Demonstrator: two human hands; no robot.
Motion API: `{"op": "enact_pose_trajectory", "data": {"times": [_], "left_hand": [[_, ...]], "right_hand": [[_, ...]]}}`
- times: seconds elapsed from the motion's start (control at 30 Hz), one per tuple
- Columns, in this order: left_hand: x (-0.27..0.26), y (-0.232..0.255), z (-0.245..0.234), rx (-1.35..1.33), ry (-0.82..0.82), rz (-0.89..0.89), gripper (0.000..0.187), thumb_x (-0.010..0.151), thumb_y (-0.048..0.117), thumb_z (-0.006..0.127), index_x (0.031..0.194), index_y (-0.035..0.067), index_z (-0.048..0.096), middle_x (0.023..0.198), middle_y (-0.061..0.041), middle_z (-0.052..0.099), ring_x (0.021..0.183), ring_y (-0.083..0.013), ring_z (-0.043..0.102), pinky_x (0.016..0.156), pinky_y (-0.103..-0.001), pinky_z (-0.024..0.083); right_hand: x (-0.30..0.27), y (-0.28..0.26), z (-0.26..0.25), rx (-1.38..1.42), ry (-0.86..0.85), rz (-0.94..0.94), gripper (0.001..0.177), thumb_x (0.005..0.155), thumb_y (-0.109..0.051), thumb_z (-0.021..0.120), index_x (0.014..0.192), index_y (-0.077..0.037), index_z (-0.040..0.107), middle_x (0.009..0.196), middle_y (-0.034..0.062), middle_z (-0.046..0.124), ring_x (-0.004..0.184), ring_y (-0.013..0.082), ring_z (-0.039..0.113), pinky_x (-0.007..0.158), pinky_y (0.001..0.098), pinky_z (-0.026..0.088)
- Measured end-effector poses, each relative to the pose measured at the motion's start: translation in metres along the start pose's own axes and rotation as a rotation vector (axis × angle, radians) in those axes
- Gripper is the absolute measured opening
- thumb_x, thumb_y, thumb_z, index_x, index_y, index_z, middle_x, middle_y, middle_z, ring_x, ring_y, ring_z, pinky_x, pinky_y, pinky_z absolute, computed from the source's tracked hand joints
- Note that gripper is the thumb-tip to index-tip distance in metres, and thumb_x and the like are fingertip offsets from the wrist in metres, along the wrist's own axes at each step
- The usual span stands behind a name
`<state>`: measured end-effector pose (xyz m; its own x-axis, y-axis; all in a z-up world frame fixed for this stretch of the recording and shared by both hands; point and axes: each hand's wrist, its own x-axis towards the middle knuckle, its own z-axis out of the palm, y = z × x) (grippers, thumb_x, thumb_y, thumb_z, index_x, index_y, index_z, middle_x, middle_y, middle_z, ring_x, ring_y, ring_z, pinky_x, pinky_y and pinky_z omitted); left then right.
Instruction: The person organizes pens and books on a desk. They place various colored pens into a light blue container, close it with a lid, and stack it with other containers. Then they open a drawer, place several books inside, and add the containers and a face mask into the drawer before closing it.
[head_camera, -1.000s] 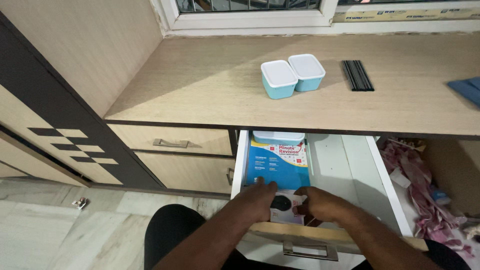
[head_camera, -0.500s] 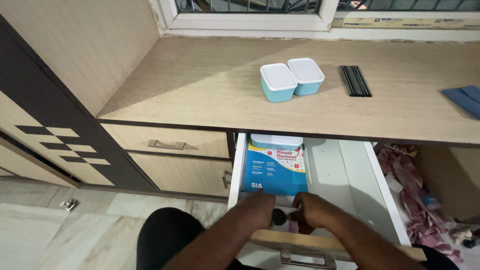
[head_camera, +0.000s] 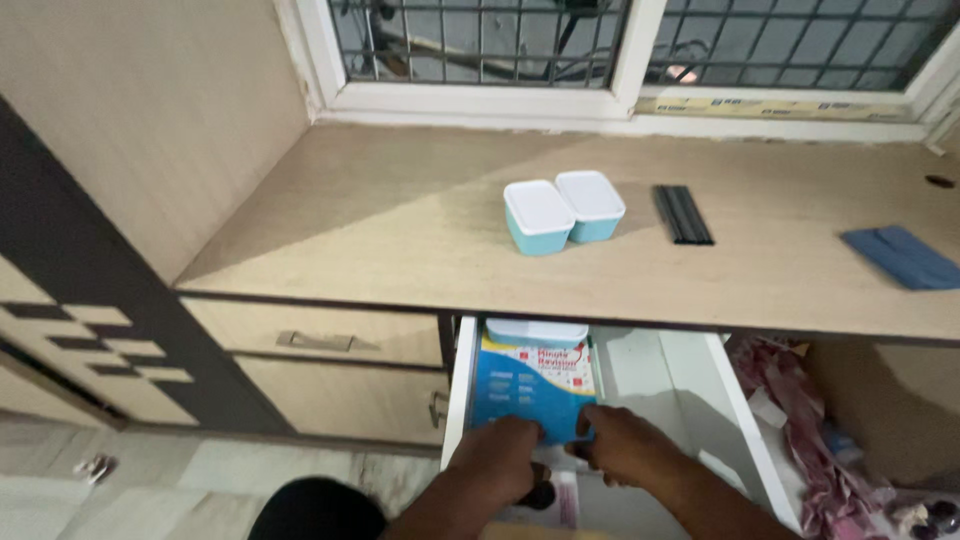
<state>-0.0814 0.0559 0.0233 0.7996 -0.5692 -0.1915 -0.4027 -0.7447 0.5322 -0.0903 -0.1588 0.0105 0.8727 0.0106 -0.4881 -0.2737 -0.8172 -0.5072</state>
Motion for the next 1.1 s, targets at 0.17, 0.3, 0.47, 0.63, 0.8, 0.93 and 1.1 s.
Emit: {"op": "enact_pose_trajectory", "data": {"times": [0.17, 0.3, 0.47, 0.63, 0.8, 0.93, 1.1], "left_hand": [[0.023, 0.001, -0.026, -0.313, 0.241, 0.129, 0.032, 0.083, 0.023, 0.080, 0.110, 0.007, 0.074, 0.105, -0.014, 0.077, 0.098, -0.0296, 0.074, 0.084, -0.039, 0.057], [0.061, 0.005, -0.050, -0.585, 0.340, 0.098, 0.030, 0.087, 0.022, 0.075, 0.113, 0.007, 0.074, 0.098, -0.013, 0.079, 0.084, -0.0240, 0.076, 0.076, -0.033, 0.059], [0.119, 0.000, -0.085, -0.689, 0.619, 0.158, 0.036, 0.087, 0.019, 0.075, 0.120, 0.005, 0.070, 0.100, -0.010, 0.078, 0.084, -0.0183, 0.076, 0.076, -0.032, 0.060], [0.173, 0.003, -0.115, -0.781, 0.809, 0.014, 0.055, 0.091, 0.026, 0.075, 0.136, 0.001, 0.057, 0.113, -0.012, 0.071, 0.076, -0.0223, 0.072, 0.062, -0.035, 0.056], [0.194, 0.010, -0.139, -1.000, 0.635, -0.255, 0.080, 0.095, 0.034, 0.070, 0.159, 0.006, 0.031, 0.103, -0.022, 0.072, 0.064, -0.0229, 0.067, 0.051, -0.034, 0.055], [0.206, 0.009, -0.139, -1.009, 0.615, -0.294, 0.079, 0.094, 0.033, 0.070, 0.158, 0.008, 0.031, 0.097, -0.015, 0.071, 0.061, -0.0201, 0.069, 0.051, -0.034, 0.059], [0.226, -0.006, -0.136, -1.176, 0.641, -0.247, 0.072, 0.095, 0.021, 0.069, 0.156, 0.003, 0.036, 0.084, -0.019, 0.073, 0.058, -0.0225, 0.068, 0.049, -0.035, 0.057]], "right_hand": [[0.007, -0.004, -0.056, 0.295, 0.219, -0.154, 0.017, 0.090, -0.019, 0.068, 0.105, -0.010, 0.067, 0.081, 0.0071, 0.078, 0.059, 0.0179, 0.072, 0.052, 0.0331, 0.053], [0.013, -0.016, -0.091, 0.395, 0.356, -0.253, 0.019, 0.094, -0.018, 0.063, 0.107, -0.006, 0.069, 0.094, 0.0084, 0.077, 0.071, 0.0165, 0.072, 0.057, 0.0317, 0.056], [0.035, -0.035, -0.113, 0.442, 0.518, -0.295, 0.034, 0.096, -0.027, 0.067, 0.124, -0.009, 0.068, 0.110, 0.0068, 0.074, 0.086, 0.0161, 0.073, 0.069, 0.0324, 0.063], [0.067, -0.045, -0.129, 0.495, 0.572, -0.354, 0.046, 0.093, -0.027, 0.068, 0.136, -0.011, 0.061, 0.123, 0.0089, 0.071, 0.090, 0.0169, 0.074, 0.071, 0.0330, 0.063], [0.095, -0.060, -0.146, 0.479, 0.537, -0.336, 0.053, 0.094, -0.025, 0.068, 0.145, -0.017, 0.055, 0.132, 0.0092, 0.067, 0.089, 0.0185, 0.072, 0.072, 0.0334, 0.062], [0.110, -0.071, -0.151, 0.360, 0.509, -0.290, 0.061, 0.094, -0.021, 0.067, 0.152, -0.022, 0.049, 0.138, 0.0089, 0.065, 0.083, 0.0235, 0.072, 0.073, 0.0339, 0.059], [0.133, -0.070, -0.138, 0.455, 0.516, -0.475, 0.066, 0.088, -0.012, 0.071, 0.150, -0.016, 0.047, 0.141, 0.0129, 0.062, 0.088, 0.0195, 0.075, 0.075, 0.0350, 0.059]]}}
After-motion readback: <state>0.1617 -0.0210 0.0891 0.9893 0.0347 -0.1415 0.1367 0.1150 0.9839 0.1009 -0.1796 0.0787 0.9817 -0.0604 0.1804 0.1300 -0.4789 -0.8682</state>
